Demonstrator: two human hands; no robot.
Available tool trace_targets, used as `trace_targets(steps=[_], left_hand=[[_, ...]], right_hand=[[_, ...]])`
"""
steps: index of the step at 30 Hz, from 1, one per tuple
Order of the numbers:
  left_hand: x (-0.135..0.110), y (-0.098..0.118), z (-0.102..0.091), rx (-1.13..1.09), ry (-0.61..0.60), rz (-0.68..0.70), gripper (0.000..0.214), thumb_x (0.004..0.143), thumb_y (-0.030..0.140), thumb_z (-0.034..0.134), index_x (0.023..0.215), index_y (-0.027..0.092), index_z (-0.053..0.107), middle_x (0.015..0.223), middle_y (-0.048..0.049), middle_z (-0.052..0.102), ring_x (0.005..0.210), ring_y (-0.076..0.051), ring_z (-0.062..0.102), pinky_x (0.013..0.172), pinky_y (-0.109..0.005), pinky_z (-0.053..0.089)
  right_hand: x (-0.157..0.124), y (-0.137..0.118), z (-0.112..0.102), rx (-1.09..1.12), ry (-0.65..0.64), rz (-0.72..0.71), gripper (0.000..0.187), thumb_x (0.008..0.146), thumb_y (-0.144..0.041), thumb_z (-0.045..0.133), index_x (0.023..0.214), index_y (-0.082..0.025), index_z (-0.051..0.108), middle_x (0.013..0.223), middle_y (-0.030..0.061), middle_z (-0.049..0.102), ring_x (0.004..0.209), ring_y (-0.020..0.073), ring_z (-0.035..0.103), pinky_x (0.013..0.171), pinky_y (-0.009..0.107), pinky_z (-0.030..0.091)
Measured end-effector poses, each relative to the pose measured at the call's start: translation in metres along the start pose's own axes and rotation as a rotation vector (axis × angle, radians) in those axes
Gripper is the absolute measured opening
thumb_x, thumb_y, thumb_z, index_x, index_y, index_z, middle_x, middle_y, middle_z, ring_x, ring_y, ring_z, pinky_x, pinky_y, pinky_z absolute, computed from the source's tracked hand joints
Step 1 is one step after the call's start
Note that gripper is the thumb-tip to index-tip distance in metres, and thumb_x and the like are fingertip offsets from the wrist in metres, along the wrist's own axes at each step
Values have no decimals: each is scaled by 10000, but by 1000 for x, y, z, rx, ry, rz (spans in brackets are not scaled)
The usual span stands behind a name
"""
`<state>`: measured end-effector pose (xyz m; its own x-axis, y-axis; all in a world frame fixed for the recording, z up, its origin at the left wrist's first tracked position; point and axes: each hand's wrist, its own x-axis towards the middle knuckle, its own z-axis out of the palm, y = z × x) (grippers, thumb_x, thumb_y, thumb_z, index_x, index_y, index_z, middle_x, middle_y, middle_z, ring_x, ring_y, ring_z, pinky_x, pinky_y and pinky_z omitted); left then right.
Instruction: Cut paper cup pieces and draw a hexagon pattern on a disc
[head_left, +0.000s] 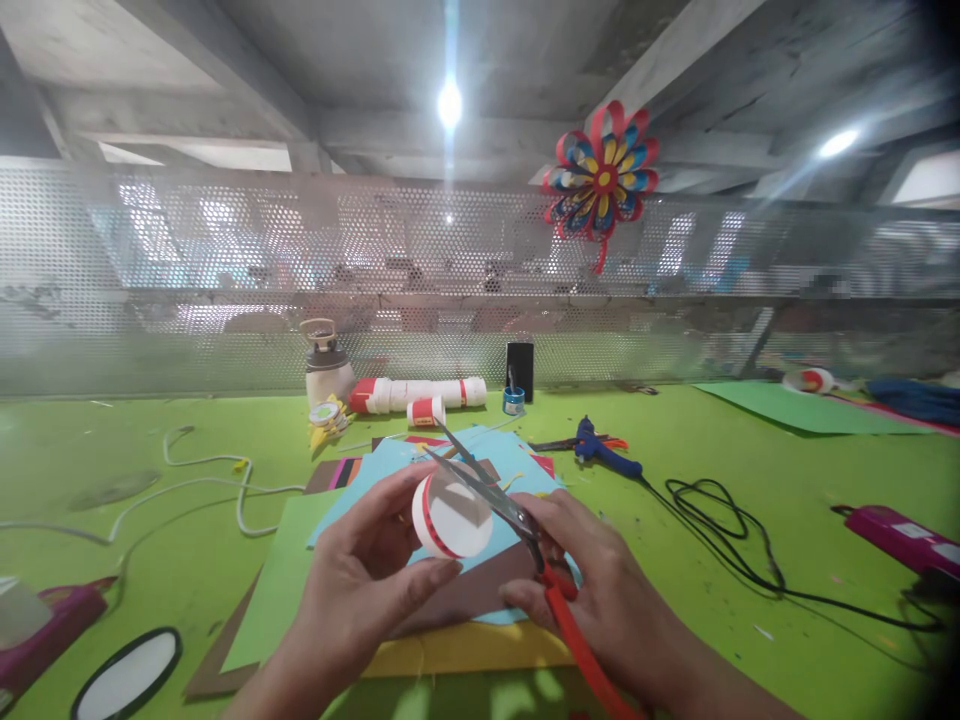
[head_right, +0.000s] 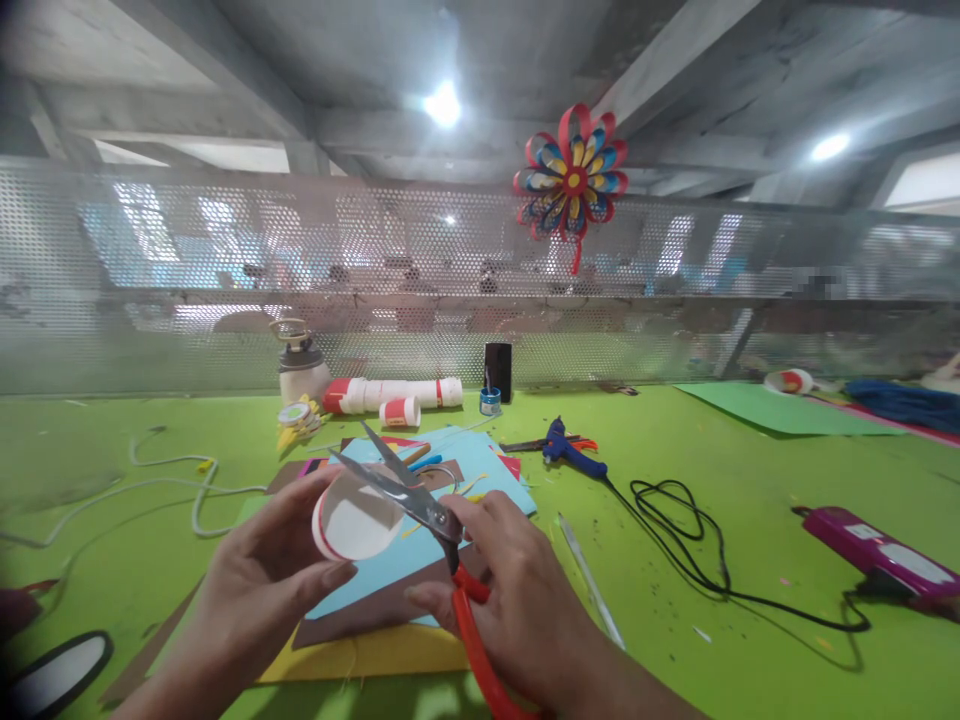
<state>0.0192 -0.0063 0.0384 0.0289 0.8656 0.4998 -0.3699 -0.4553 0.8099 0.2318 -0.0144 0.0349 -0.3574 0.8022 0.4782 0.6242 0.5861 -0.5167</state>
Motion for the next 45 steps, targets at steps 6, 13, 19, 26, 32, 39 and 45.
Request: trace_targets(steps=[6, 13, 19, 26, 32, 39, 45], left_hand=[[-4, -4, -2, 24, 17, -57, 541, 592, 236, 873, 1104, 189, 706, 1144, -141, 703, 1034, -331, 669, 833, -411, 590], [-1, -2, -2, -106, 14, -147, 514, 575, 206, 877, 1066, 236, 729, 1107, -99, 727, 1021, -297, 677, 864, -368, 567], [5, -4, -7, -142, -97, -86, 505, 622, 135, 840, 1093, 270, 718, 1099, -83, 732, 964, -242, 701, 804, -273, 581], [4, -5, -10, -110, -149, -74, 445, 636, 120, 831, 1039, 277, 727, 1072, -64, 729, 940, -207, 697, 772, -218, 566], [5, -5, -14, -82, -135, -77, 470, 599, 145, 855, 1040, 237, 722, 1091, -76, 701, 954, -223, 677, 756, -219, 554], [6, -7, -20, -139, -137, -178, 520, 586, 199, 870, 1078, 237, 705, 1045, -89, 722, 908, -242, 691, 747, -260, 561], [5, -5, -18, -147, -170, -252, 555, 585, 292, 875, 1109, 236, 698, 1178, -99, 684, 1077, -300, 631, 903, -352, 520]], right_hand=[[0, 1, -1, 38, -17, -5, 482, 833, -373, 661, 1267, -218, 518, 1012, 71, 565, 884, 224, 546, 785, 372, 480], [-2, -1, -3, 33, -33, 1, 429, 856, -392, 637, 1239, -227, 537, 928, 46, 561, 814, 205, 536, 733, 348, 465], [-1, 0, -4, 39, -29, -12, 438, 840, -393, 660, 1225, -227, 530, 946, 44, 546, 813, 197, 526, 740, 352, 462], [2, 0, -6, 65, -68, -5, 431, 848, -383, 648, 1223, -218, 513, 1026, 61, 531, 899, 211, 530, 795, 369, 460], [-1, 0, -7, 74, -66, 0, 435, 826, -338, 680, 1218, -233, 525, 996, 42, 542, 853, 193, 523, 757, 345, 452], [-1, 1, -7, 30, -65, -6, 431, 833, -379, 666, 1211, -208, 550, 934, 50, 543, 811, 202, 515, 729, 359, 445], [1, 1, -7, 58, -69, -35, 475, 827, -375, 674, 1245, -202, 526, 1013, 73, 546, 869, 217, 531, 766, 380, 470]])
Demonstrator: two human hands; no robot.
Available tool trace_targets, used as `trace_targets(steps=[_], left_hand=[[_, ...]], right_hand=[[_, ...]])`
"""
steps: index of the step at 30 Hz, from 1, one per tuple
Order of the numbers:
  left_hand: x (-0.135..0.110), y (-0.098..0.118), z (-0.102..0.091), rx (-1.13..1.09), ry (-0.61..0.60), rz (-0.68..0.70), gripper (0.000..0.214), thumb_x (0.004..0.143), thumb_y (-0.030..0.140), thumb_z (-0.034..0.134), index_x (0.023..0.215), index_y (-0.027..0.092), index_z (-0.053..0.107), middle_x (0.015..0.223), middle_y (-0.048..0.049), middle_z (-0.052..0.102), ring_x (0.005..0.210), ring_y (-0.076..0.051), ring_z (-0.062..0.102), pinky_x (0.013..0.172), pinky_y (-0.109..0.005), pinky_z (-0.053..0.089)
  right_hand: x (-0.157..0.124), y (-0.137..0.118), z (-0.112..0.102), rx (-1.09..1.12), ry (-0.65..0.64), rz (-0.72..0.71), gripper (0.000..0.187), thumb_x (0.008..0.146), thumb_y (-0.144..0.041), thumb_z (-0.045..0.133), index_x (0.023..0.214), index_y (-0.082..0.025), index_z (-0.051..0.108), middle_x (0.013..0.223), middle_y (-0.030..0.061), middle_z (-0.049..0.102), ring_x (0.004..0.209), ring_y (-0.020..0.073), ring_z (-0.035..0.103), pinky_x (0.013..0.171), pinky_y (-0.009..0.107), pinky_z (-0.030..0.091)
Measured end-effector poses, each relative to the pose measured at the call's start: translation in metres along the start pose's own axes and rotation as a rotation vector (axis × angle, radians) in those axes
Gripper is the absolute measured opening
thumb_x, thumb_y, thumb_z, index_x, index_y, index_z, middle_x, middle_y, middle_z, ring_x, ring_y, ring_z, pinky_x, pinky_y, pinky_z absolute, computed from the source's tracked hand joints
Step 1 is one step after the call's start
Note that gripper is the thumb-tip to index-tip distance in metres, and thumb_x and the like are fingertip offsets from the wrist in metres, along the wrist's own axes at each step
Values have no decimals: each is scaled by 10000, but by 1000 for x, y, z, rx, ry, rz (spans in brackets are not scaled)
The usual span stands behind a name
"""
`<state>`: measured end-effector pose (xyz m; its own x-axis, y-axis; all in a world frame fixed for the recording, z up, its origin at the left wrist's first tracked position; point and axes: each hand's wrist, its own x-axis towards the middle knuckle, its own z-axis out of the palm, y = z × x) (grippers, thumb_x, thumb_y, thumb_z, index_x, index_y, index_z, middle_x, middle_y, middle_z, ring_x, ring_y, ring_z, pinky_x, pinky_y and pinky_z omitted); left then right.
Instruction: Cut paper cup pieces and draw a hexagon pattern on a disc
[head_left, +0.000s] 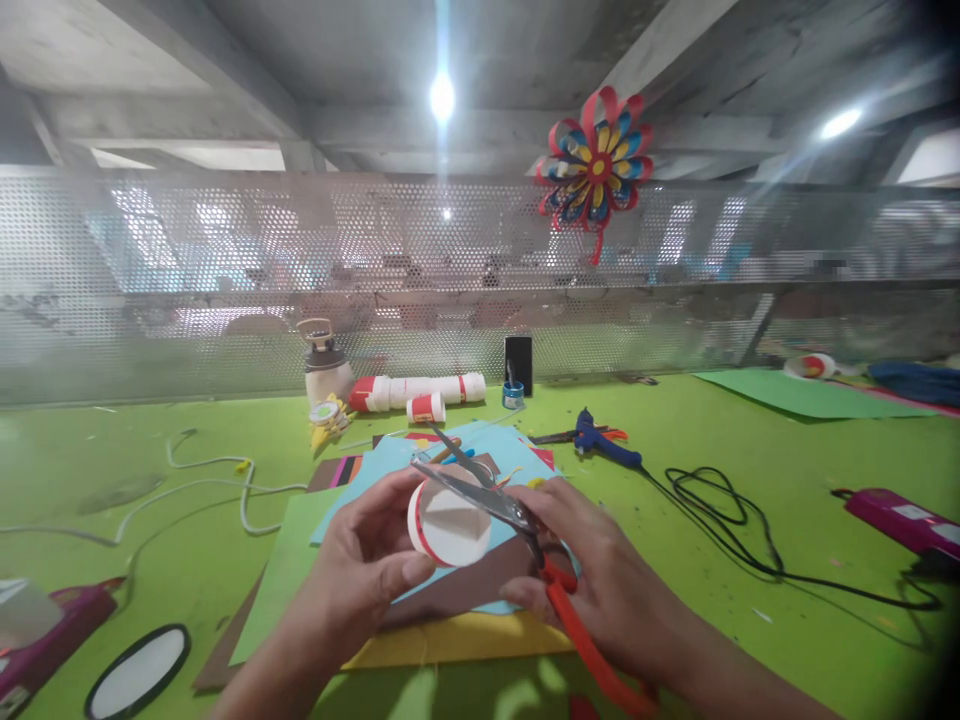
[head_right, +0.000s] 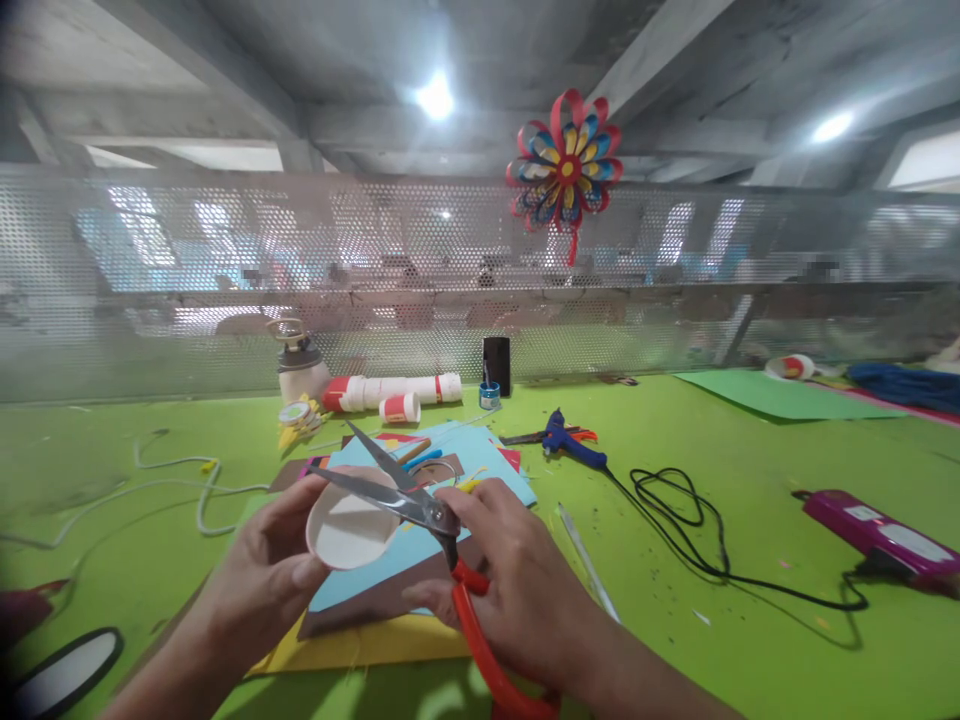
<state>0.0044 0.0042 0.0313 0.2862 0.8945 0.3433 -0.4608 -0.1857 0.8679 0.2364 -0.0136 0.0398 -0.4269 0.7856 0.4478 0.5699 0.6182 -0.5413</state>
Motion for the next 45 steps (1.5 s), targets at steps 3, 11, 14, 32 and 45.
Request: trace_targets(steps=[3, 11, 14, 32, 45], left_hand=[[-1, -1, 1, 10, -15, -27, 586, 585, 319, 874, 1134, 231, 687, 1173, -100, 685, 1097, -306, 620, 928, -357, 503], [-2, -5, -8, -17, 20, -21, 559, 580, 298, 876, 1109, 268, 695, 1100, -71, 722, 1025, -289, 657, 876, -357, 532], [-2, -1, -4, -38, 42, -18, 521, 600, 325, 860, 1092, 248, 706, 1033, -68, 736, 964, -274, 676, 846, -342, 545], [-1, 3, 1, -15, -3, -60, 501, 638, 376, 822, 1094, 204, 703, 1025, -92, 720, 996, -294, 655, 812, -339, 547], [-2, -1, 2, -192, -62, -69, 403, 745, 292, 752, 1128, 224, 645, 1128, -88, 677, 981, -291, 665, 830, -418, 567]], right_hand=[[0, 0, 0, 12, 6, -18, 478, 823, -352, 682, 1248, -203, 522, 1026, 75, 546, 897, 219, 532, 787, 382, 472], [-2, 1, -1, -21, 2, 6, 451, 827, -426, 667, 1199, -194, 562, 924, 56, 549, 795, 203, 528, 716, 366, 458], [-2, 2, 0, -39, 11, -2, 453, 821, -442, 672, 1186, -194, 568, 891, 47, 546, 762, 193, 513, 691, 352, 450], [-1, 1, -1, 11, -17, 5, 472, 825, -432, 679, 1228, -223, 550, 946, 45, 538, 800, 186, 525, 728, 350, 455], [0, 1, 1, -7, -10, 3, 533, 823, -408, 684, 1282, -195, 517, 1025, 75, 539, 907, 214, 535, 808, 383, 472]])
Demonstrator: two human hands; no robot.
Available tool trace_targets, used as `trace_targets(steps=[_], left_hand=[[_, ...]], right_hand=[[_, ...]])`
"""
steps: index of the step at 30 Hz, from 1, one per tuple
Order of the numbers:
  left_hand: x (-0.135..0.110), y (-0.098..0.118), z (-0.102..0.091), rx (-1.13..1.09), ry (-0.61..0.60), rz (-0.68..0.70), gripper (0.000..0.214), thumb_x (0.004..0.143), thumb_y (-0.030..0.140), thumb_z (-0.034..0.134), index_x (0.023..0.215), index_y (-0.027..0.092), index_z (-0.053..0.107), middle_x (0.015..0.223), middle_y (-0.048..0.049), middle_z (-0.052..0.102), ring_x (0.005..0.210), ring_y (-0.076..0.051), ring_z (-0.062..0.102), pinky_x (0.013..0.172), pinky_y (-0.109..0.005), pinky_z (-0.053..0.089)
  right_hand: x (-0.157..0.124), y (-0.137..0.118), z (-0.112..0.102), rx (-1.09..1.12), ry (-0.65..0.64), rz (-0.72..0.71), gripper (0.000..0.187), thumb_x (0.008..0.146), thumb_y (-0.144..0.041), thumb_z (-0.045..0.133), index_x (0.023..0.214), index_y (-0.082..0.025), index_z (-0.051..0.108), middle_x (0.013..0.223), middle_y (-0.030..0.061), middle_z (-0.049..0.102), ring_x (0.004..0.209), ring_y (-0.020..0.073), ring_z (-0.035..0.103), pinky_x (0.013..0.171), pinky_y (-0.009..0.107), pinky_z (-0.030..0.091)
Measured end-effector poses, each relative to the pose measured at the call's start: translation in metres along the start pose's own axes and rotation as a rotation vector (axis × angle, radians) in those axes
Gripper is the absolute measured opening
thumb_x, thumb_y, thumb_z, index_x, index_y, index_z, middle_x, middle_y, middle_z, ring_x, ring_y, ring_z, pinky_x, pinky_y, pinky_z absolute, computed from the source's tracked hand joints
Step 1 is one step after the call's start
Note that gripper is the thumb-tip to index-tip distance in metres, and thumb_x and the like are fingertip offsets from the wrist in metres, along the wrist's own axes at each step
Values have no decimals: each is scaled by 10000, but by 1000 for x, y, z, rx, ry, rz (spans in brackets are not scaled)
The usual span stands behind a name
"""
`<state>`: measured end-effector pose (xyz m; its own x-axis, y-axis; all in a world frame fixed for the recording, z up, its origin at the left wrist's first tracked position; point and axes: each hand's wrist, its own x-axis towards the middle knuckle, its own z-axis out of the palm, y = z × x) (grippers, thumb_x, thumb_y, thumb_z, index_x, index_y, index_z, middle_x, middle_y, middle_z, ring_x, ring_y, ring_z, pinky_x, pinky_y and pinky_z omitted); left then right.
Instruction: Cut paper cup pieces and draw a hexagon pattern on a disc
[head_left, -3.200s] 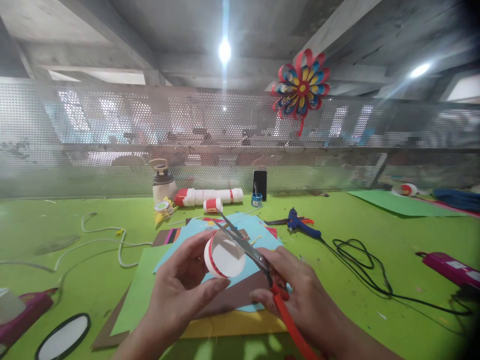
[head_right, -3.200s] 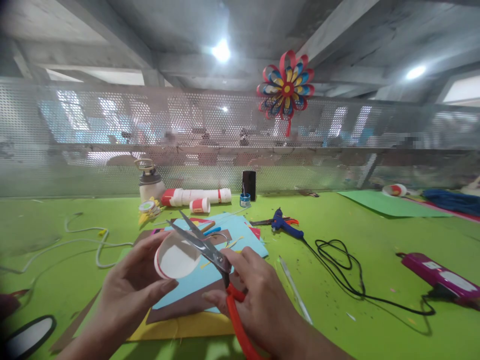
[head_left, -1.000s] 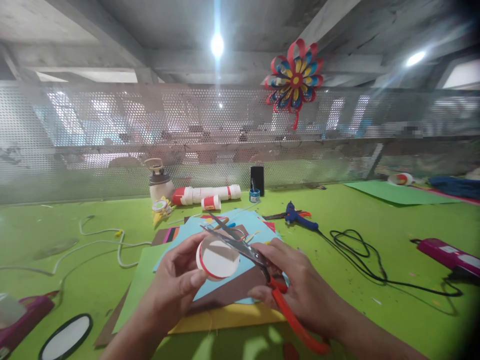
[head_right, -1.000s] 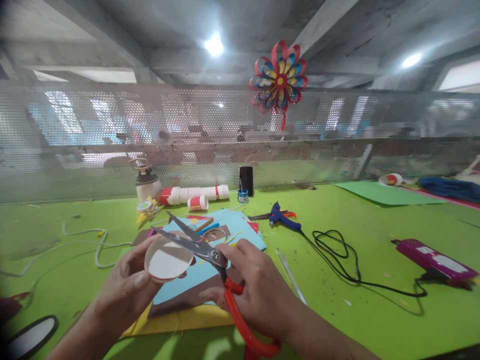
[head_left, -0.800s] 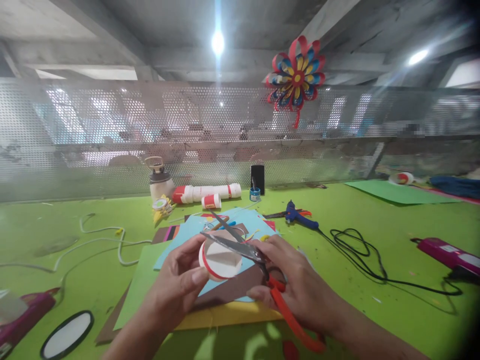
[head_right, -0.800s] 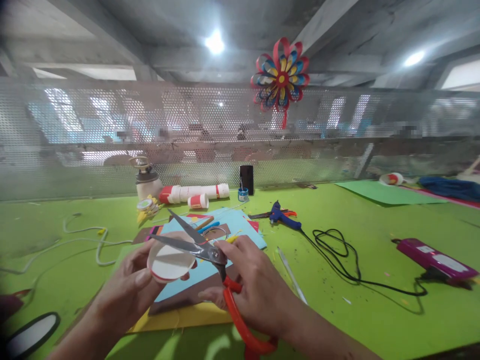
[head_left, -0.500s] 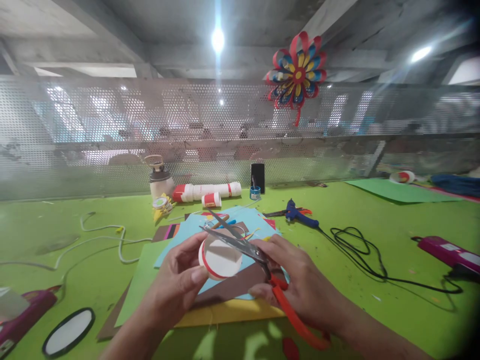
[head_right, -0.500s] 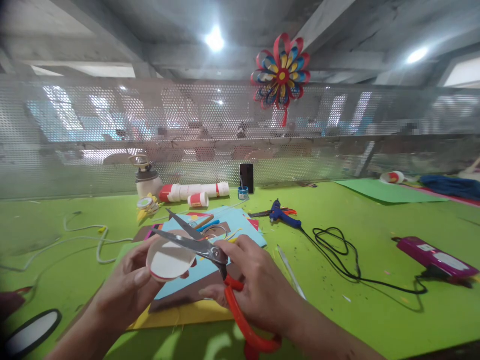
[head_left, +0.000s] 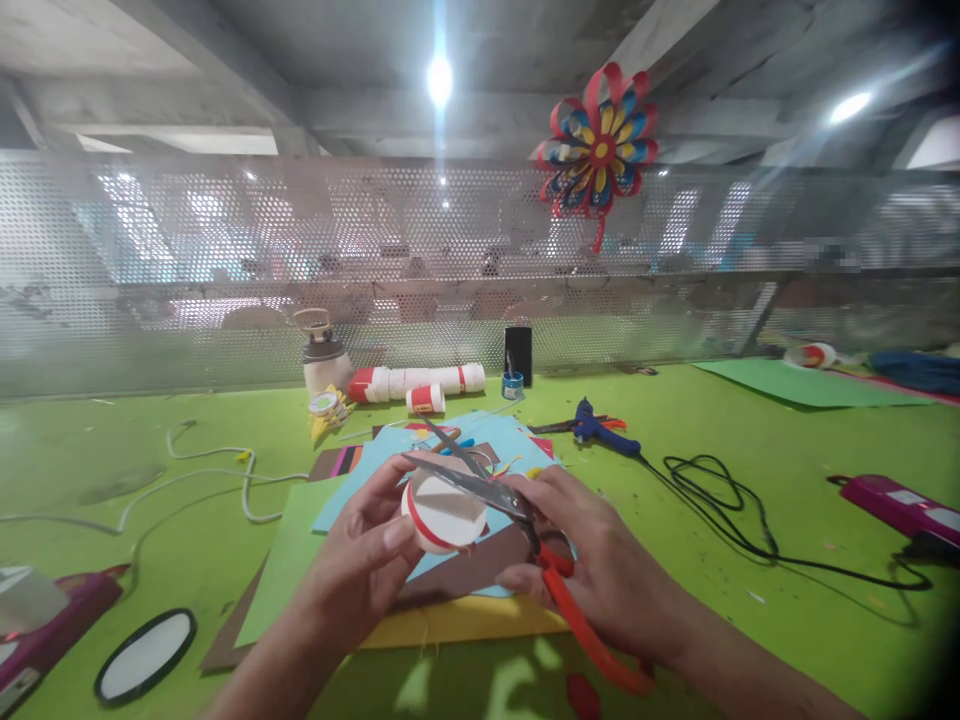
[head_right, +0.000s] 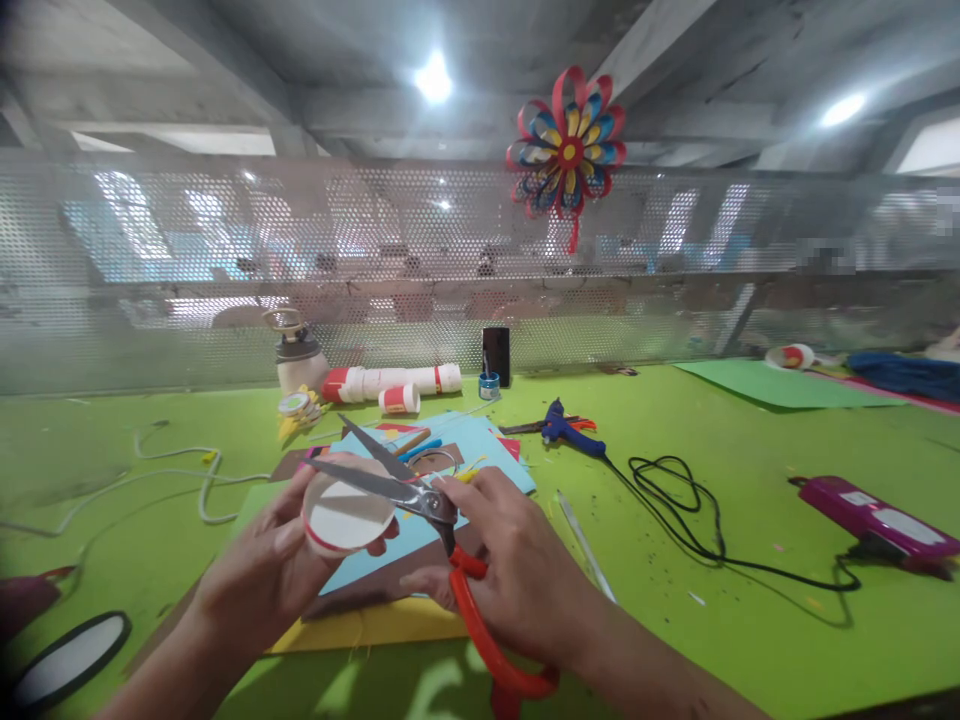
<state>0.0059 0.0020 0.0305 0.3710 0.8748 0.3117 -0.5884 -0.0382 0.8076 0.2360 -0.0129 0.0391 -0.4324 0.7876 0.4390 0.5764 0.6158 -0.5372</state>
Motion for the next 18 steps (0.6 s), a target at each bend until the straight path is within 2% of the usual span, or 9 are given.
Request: trace_targets(steps=[5, 9, 14, 18], left_hand=[[0, 0, -1, -1, 20, -15, 381, 722, 289, 773, 1078, 224, 651, 1141, -74, 672, 1005, -294, 658, 856, -424, 558], [-1, 2, -1, -1, 18, -18, 376, 726, 292, 768, 1073, 205, 651, 1042, -76, 698, 937, -291, 676, 831, -443, 562], [2, 6, 5, -5, -45, -16, 323, 752, 322, 737, 1019, 156, 663, 970, -99, 697, 849, -260, 677, 744, -369, 566], [3, 6, 6, -8, -74, 4, 324, 775, 343, 712, 1023, 141, 662, 905, -98, 702, 799, -242, 677, 740, -346, 546]], right_hand=[[-2, 0, -1, 8, -3, 3, 531, 824, -431, 676, 1280, -207, 523, 1029, 72, 543, 897, 213, 545, 800, 386, 477], [-3, -1, -1, -10, -8, 8, 495, 825, -436, 672, 1249, -216, 542, 965, 56, 541, 826, 198, 540, 750, 368, 471], [-2, -2, -2, -17, -6, 9, 468, 824, -439, 670, 1216, -207, 564, 927, 52, 535, 791, 192, 526, 717, 354, 461], [-3, -2, -1, -33, -6, 6, 445, 839, -429, 657, 1216, -213, 561, 887, 37, 523, 753, 178, 505, 687, 334, 452]])
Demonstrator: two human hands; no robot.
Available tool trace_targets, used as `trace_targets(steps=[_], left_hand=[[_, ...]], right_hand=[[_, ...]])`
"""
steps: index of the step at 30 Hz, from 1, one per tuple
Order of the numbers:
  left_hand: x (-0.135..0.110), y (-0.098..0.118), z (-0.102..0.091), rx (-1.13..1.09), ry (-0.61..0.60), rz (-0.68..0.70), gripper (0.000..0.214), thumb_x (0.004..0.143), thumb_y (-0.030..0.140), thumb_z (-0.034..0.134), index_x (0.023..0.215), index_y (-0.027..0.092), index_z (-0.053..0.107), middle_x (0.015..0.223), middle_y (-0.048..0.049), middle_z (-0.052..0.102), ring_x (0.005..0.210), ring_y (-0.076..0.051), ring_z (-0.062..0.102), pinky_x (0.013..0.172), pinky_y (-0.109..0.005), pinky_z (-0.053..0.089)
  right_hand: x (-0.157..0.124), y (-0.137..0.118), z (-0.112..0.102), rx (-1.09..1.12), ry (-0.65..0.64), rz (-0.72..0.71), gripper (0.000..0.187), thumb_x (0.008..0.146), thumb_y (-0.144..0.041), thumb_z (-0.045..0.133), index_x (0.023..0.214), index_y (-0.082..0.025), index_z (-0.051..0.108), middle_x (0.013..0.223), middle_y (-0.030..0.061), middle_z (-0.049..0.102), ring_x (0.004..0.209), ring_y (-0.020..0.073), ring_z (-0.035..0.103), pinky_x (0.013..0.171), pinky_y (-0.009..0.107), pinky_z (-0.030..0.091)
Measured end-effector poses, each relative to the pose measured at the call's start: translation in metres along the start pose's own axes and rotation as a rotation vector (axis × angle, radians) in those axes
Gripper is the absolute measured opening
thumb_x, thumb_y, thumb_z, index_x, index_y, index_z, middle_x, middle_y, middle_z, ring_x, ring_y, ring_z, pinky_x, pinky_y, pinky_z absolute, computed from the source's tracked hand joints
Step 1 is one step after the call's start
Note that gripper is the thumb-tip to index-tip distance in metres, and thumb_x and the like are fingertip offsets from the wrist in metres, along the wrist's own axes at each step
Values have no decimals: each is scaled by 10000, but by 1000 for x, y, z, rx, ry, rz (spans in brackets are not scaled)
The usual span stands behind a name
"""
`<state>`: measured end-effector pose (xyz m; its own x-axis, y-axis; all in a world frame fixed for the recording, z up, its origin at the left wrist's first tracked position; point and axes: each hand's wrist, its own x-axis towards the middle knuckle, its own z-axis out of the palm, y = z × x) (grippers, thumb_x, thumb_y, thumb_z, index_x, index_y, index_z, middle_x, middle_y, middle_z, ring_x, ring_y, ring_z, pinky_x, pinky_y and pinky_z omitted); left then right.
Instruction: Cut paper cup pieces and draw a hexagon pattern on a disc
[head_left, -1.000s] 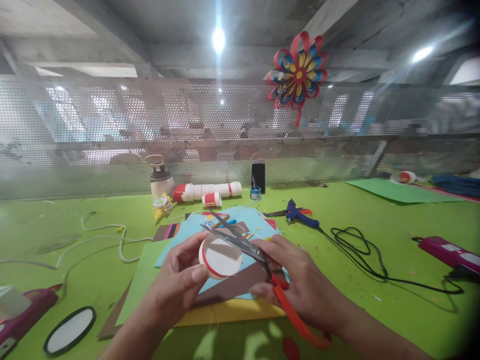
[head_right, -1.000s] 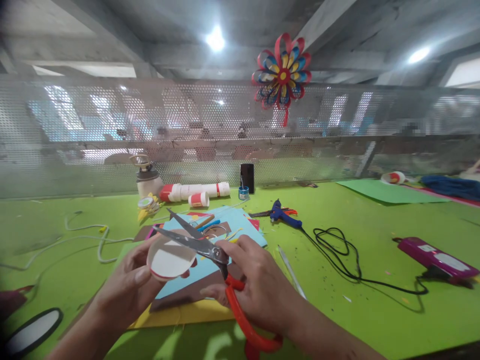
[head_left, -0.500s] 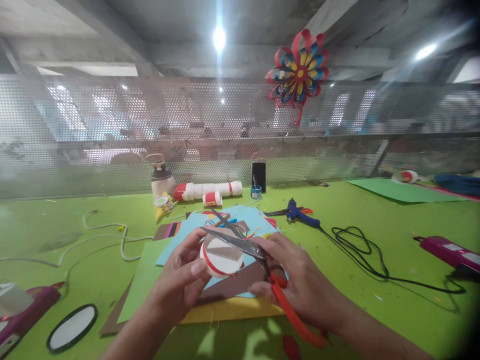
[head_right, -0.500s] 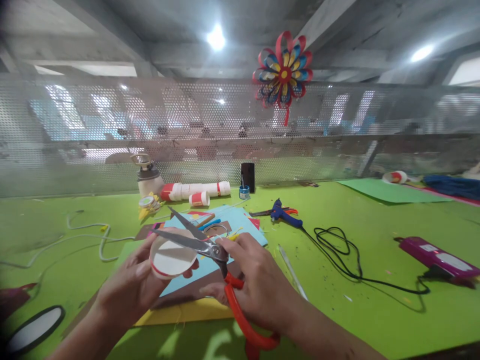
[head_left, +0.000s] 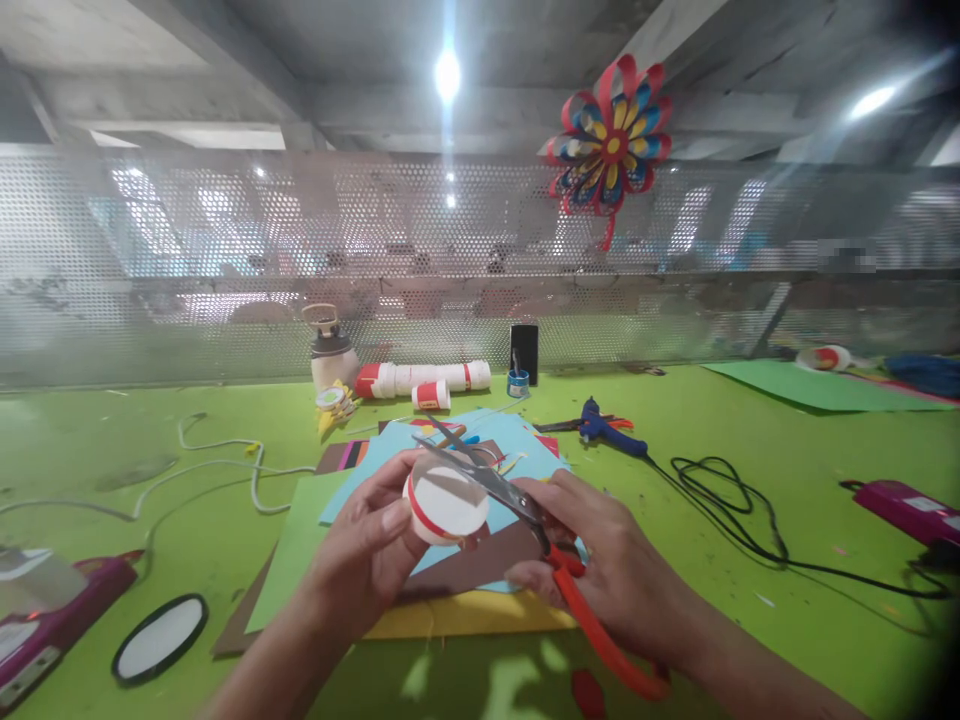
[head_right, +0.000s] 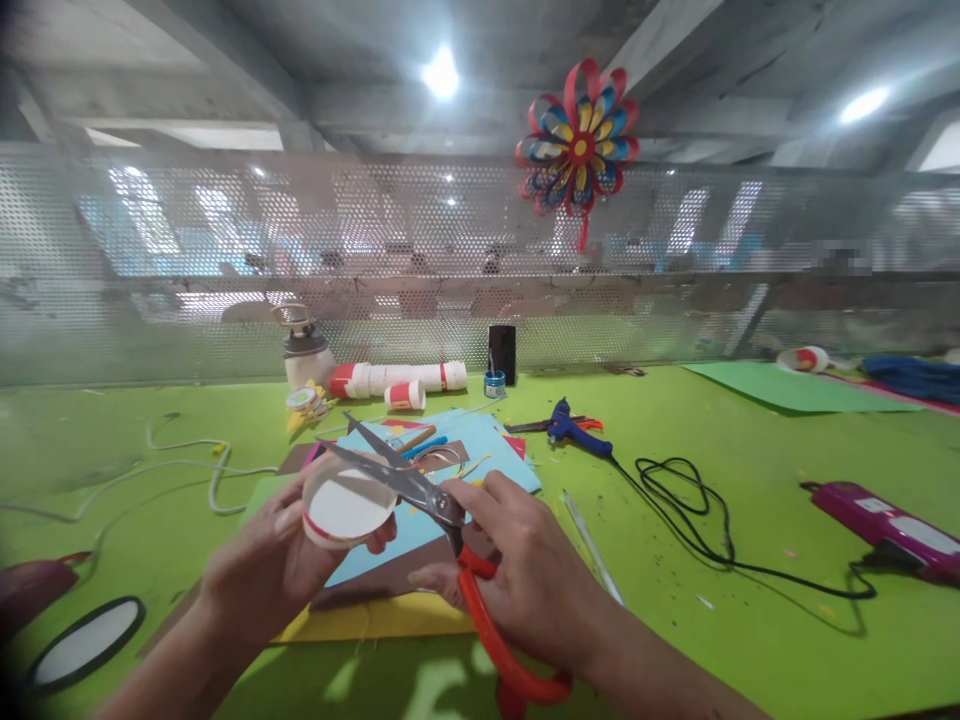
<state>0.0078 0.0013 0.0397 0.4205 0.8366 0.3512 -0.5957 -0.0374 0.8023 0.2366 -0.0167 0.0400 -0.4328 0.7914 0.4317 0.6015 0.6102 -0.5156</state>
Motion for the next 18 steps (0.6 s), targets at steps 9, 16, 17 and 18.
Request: trace_targets(steps=[9, 16, 17, 18], left_hand=[[-1, 0, 2, -17, -7, -17, 332, 781, 328, 689, 1043, 125, 659, 865, -112, 719, 769, -236, 689, 700, -310, 539], [-4, -4, 5, 9, 25, -37, 333, 799, 334, 664, 1062, 129, 656, 879, -105, 728, 754, -223, 693, 686, -294, 540], [-4, -4, 5, 5, 28, -35, 316, 801, 331, 662, 1049, 134, 657, 885, -104, 729, 756, -222, 695, 691, -295, 540], [-4, -5, 4, -1, 23, -37, 300, 802, 330, 661, 1033, 138, 658, 889, -102, 730, 757, -222, 696, 694, -298, 541]], right_hand=[[1, 1, 1, 10, -8, -3, 485, 832, -422, 665, 1257, -225, 538, 932, 49, 529, 800, 194, 526, 717, 355, 468], [1, 3, 3, 31, 1, -10, 511, 828, -413, 670, 1270, -209, 516, 1016, 78, 533, 893, 218, 540, 782, 374, 484], [1, 3, 3, 26, -2, -9, 504, 828, -415, 671, 1265, -215, 519, 1003, 73, 534, 876, 214, 540, 772, 371, 483], [0, 4, 3, 23, -7, -9, 501, 828, -416, 673, 1263, -222, 519, 992, 68, 534, 860, 209, 540, 762, 367, 482]])
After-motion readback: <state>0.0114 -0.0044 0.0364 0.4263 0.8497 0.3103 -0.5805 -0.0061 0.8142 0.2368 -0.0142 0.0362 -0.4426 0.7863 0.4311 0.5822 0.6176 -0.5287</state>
